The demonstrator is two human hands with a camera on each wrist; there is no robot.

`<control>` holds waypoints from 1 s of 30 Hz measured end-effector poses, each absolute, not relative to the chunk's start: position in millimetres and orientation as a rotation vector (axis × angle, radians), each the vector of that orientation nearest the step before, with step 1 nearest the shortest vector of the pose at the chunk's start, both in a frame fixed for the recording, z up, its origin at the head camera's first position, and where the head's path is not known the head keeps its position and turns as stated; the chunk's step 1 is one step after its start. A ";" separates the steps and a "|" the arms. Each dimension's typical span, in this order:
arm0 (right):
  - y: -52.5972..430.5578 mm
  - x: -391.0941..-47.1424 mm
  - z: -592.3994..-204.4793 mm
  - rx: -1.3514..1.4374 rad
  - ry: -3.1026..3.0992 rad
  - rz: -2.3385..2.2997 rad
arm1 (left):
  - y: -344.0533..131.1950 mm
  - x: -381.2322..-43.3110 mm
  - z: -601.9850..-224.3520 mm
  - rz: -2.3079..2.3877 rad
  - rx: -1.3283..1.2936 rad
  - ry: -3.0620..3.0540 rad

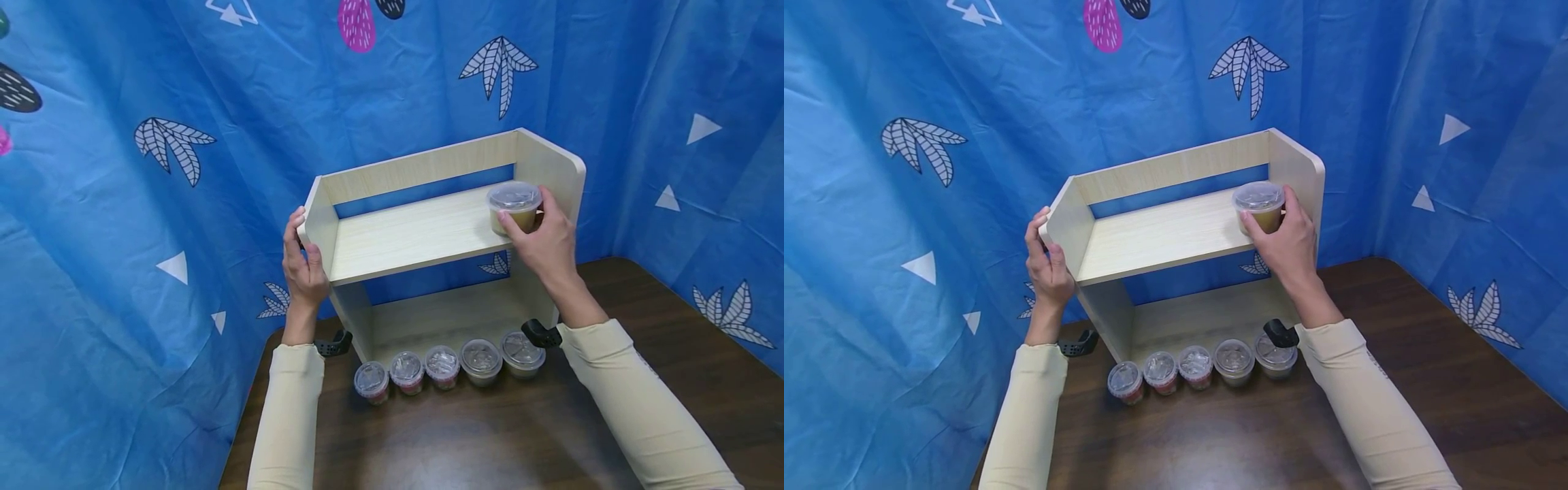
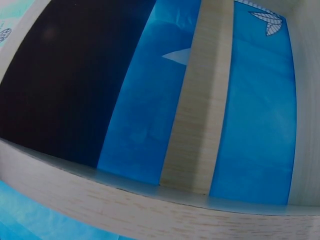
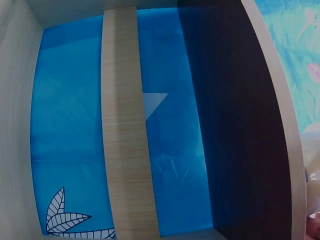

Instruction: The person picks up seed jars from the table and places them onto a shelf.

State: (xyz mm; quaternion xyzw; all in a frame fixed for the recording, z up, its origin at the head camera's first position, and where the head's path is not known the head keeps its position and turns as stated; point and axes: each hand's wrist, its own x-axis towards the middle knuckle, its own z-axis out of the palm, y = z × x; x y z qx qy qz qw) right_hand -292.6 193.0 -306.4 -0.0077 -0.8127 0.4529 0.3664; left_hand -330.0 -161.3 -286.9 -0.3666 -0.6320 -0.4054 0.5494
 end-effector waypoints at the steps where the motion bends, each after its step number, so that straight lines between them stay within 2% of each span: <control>1: 192.8 -292.7 -306.1 -0.021 -2.094 1.163 | -162.1 -332.7 -288.4 -0.960 -0.866 -1.495; 10: 191.7 -289.3 -301.0 -0.073 -2.168 1.191 | -173.6 -362.8 -306.5 -0.960 -0.848 -1.489; 30: 197.2 -278.0 -304.8 -0.096 -2.115 1.223 | -177.2 -364.9 -309.0 -0.989 -0.861 -1.532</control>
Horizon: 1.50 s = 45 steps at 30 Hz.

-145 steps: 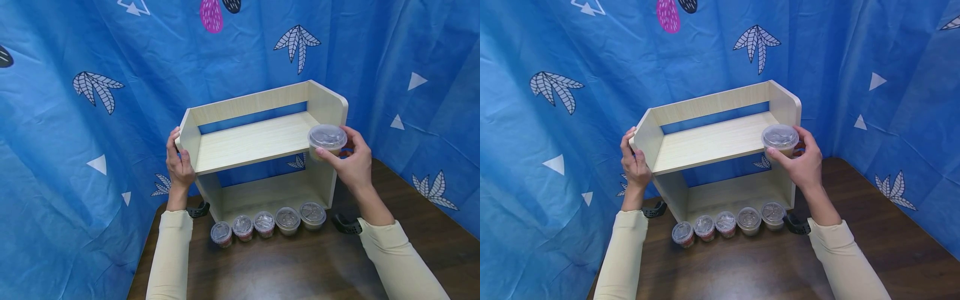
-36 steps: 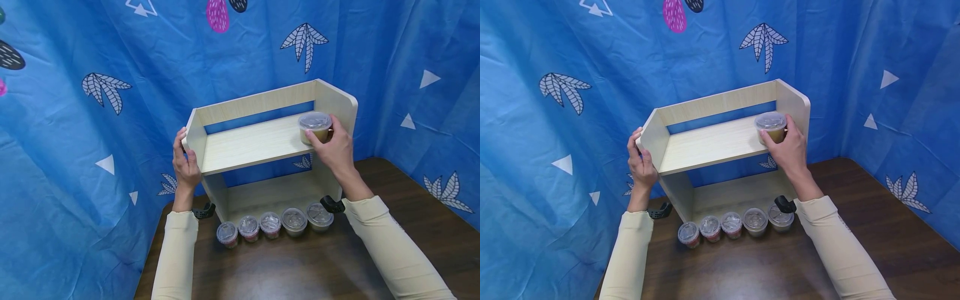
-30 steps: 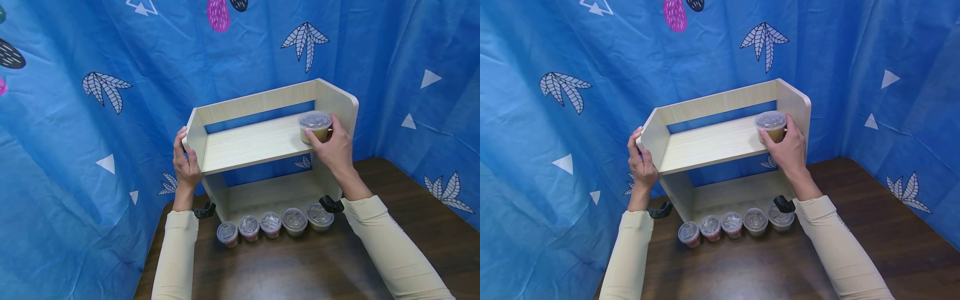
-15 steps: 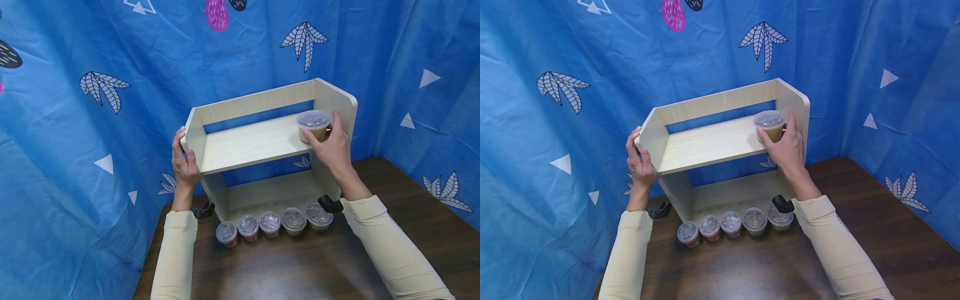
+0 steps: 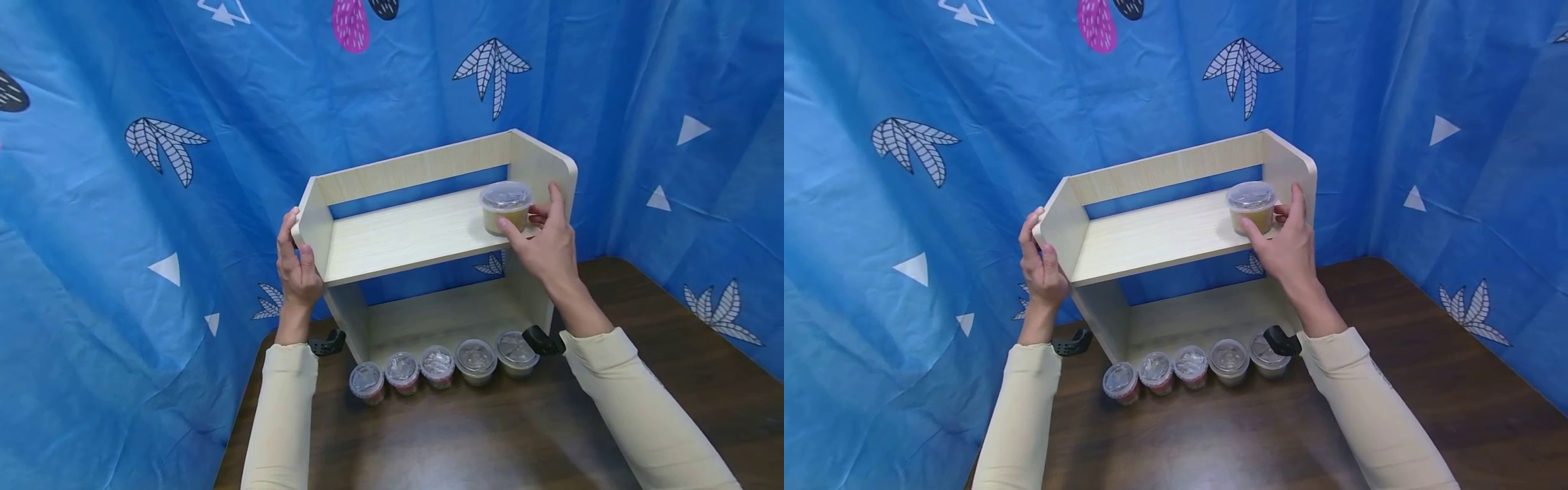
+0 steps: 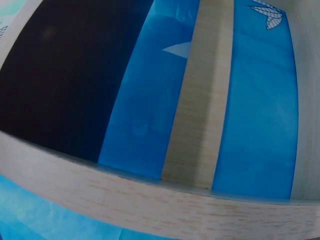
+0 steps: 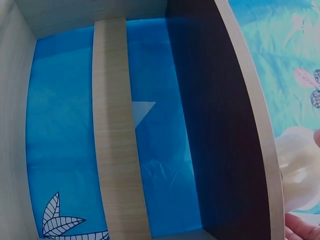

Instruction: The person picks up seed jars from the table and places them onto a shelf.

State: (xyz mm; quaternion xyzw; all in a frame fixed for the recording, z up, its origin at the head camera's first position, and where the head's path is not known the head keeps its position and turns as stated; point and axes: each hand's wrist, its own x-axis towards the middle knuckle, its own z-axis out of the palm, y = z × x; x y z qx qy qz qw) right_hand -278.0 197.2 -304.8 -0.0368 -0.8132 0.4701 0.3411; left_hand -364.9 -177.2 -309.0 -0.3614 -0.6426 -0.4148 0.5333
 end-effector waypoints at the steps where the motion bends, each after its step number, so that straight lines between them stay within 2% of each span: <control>1: 197.6 -277.4 -305.7 -0.089 -2.109 1.223 | -178.1 -364.9 -309.4 -0.987 -0.855 -1.539; 25: 209.6 -243.1 -339.9 0.051 -1.981 1.205 | -180.4 -363.9 -311.3 -0.954 -0.784 -1.593; 45: 218.0 -225.9 -387.5 -0.063 -1.927 1.187 | -175.4 -365.9 -304.7 -0.947 -0.796 -1.549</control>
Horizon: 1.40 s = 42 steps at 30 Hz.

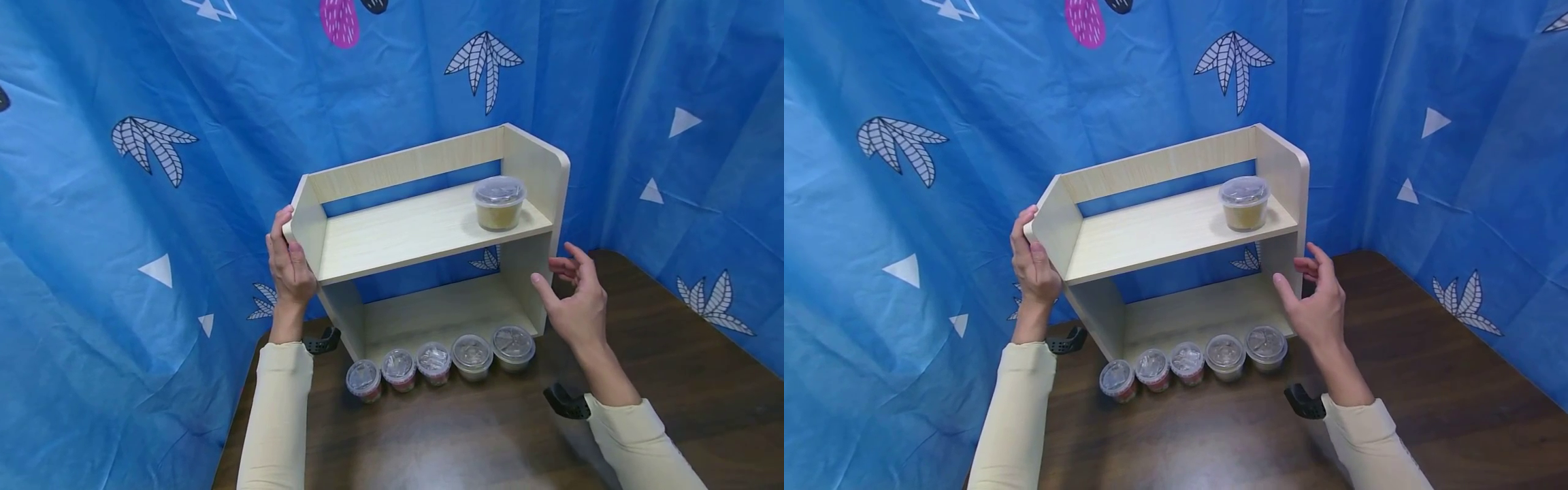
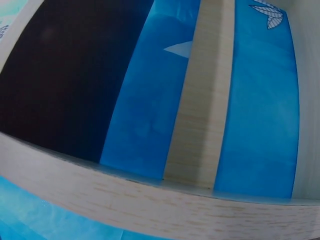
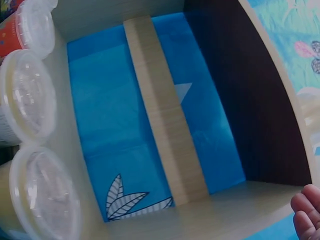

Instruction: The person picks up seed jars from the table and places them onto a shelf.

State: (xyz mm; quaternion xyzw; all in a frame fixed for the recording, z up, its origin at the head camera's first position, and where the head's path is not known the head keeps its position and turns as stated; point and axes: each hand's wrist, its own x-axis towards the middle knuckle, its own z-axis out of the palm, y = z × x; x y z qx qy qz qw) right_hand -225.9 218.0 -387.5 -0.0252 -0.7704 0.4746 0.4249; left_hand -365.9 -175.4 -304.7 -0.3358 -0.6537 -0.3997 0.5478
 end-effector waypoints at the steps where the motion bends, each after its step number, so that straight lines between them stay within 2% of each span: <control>1: 218.4 -225.1 -389.7 -0.066 -1.929 1.192 | -175.2 -365.6 -304.7 -0.948 -0.793 -1.550; 14: 224.7 -218.0 -413.0 -0.149 -1.989 1.231 | -174.6 -363.8 -304.7 -0.939 -0.781 -1.553; 42: 237.4 -206.5 -469.6 -0.064 -2.084 1.202 | -172.9 -363.5 -305.0 -0.933 -0.760 -1.552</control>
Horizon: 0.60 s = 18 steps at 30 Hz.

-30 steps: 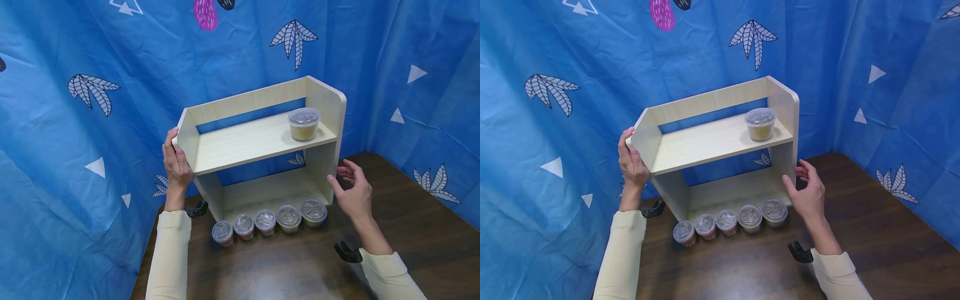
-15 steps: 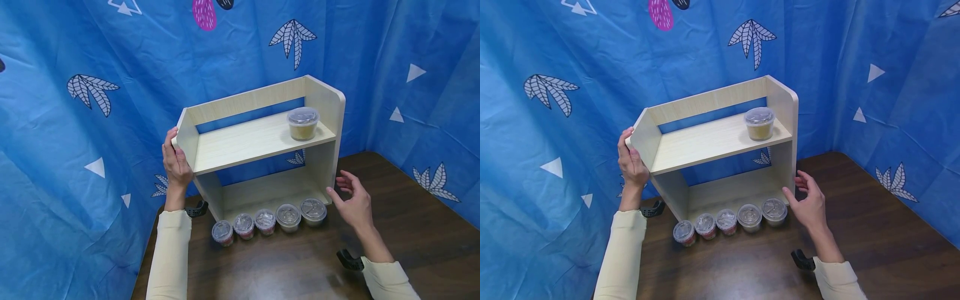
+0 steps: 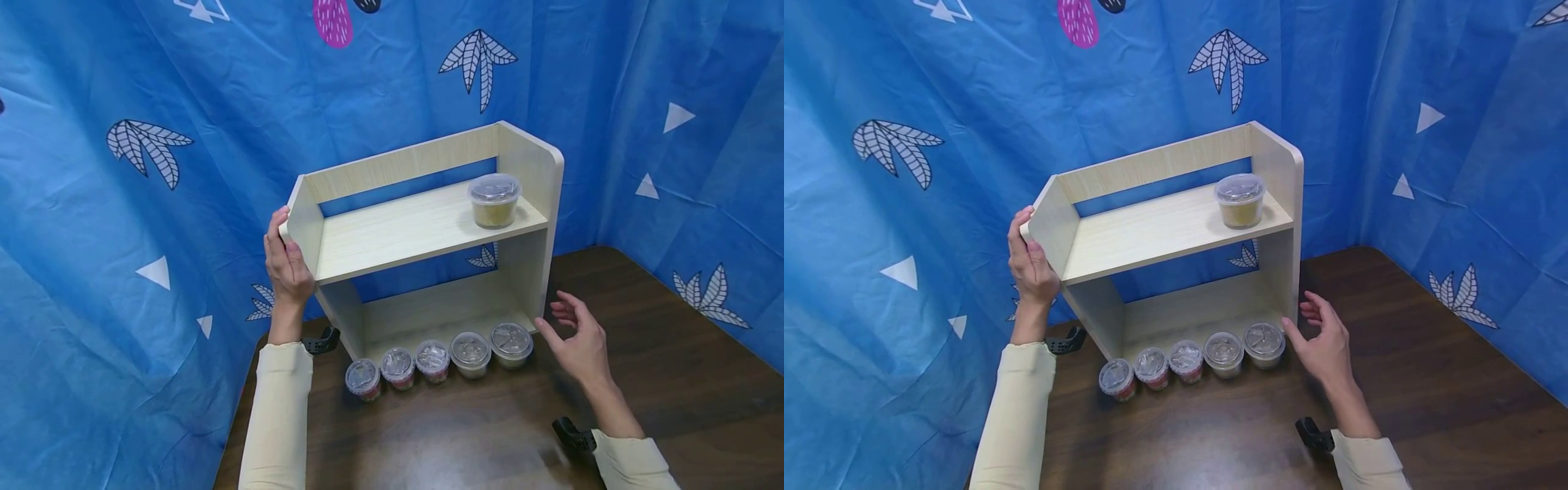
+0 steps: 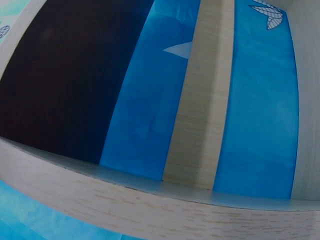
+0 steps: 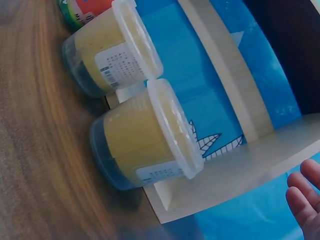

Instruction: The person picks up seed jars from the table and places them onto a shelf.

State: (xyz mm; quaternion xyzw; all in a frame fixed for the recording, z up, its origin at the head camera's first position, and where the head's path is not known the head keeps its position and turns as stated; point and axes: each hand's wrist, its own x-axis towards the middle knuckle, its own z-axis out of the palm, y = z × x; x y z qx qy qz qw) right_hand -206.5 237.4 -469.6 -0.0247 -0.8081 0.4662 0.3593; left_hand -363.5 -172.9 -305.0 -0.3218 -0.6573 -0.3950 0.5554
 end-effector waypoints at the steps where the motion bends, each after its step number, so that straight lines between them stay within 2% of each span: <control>1: 237.7 -206.4 -470.7 -0.065 -2.083 1.204 | -173.0 -363.7 -304.8 -0.932 -0.762 -1.552; 18: 235.5 -205.0 -484.2 -0.099 -2.142 1.198 | -172.9 -364.2 -304.9 -0.925 -0.757 -1.559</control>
